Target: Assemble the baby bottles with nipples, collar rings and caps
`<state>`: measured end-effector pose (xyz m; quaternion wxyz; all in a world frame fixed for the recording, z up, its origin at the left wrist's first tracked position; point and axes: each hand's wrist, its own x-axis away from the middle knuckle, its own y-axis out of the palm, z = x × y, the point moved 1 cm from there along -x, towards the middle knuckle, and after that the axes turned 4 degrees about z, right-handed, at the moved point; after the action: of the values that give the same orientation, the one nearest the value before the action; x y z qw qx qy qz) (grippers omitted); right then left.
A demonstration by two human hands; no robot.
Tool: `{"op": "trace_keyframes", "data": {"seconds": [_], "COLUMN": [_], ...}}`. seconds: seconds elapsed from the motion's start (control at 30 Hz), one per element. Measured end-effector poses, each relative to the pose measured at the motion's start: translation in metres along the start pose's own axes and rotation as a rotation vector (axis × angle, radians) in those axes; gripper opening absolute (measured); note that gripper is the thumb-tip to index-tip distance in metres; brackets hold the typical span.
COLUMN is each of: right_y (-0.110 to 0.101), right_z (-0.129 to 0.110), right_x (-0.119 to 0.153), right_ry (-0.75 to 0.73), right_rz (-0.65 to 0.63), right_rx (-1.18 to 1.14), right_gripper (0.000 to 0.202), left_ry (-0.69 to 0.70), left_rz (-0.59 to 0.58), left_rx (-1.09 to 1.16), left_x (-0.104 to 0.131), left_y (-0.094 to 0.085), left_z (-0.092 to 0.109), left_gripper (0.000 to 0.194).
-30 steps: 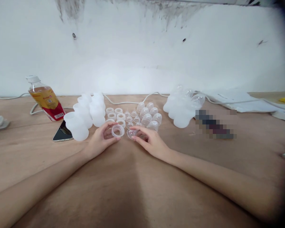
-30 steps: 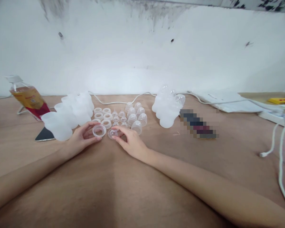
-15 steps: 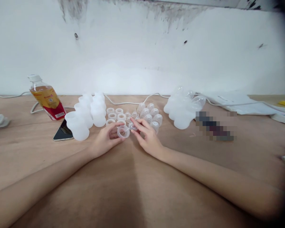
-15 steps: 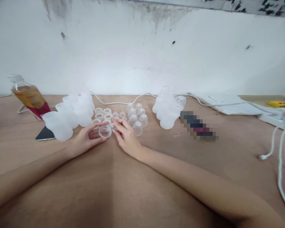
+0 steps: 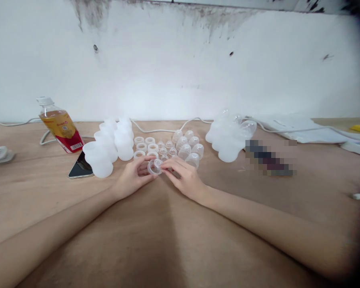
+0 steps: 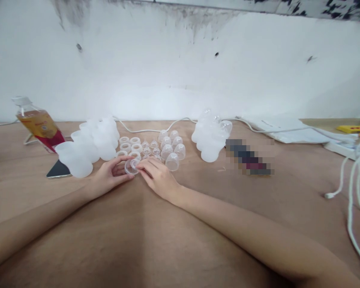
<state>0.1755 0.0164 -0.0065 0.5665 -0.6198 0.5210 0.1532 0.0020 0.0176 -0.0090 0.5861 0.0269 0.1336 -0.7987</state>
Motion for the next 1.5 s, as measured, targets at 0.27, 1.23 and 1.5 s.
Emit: {"op": "trace_keyframes", "data": {"seconds": [0.27, 1.23, 1.5], "right_y": [0.001, 0.009, 0.007], "right_z": [-0.003, 0.007, 0.002], "right_x": [0.000, -0.004, -0.004], "right_ry": [-0.131, 0.704, 0.589], "right_rz": [-0.006, -0.151, -0.150], "right_rx": [0.018, -0.533, -0.343], "right_gripper": [0.017, 0.035, 0.024], "left_ry": [0.117, 0.293, 0.213], "left_rz": [-0.017, 0.054, 0.145], "left_rx": [-0.126, -0.490, -0.535], "left_x": [0.003, 0.004, 0.004], "left_y": [-0.002, -0.002, -0.001], "left_z": [0.003, 0.008, 0.010], "left_gripper": [0.042, 0.040, 0.018]}}
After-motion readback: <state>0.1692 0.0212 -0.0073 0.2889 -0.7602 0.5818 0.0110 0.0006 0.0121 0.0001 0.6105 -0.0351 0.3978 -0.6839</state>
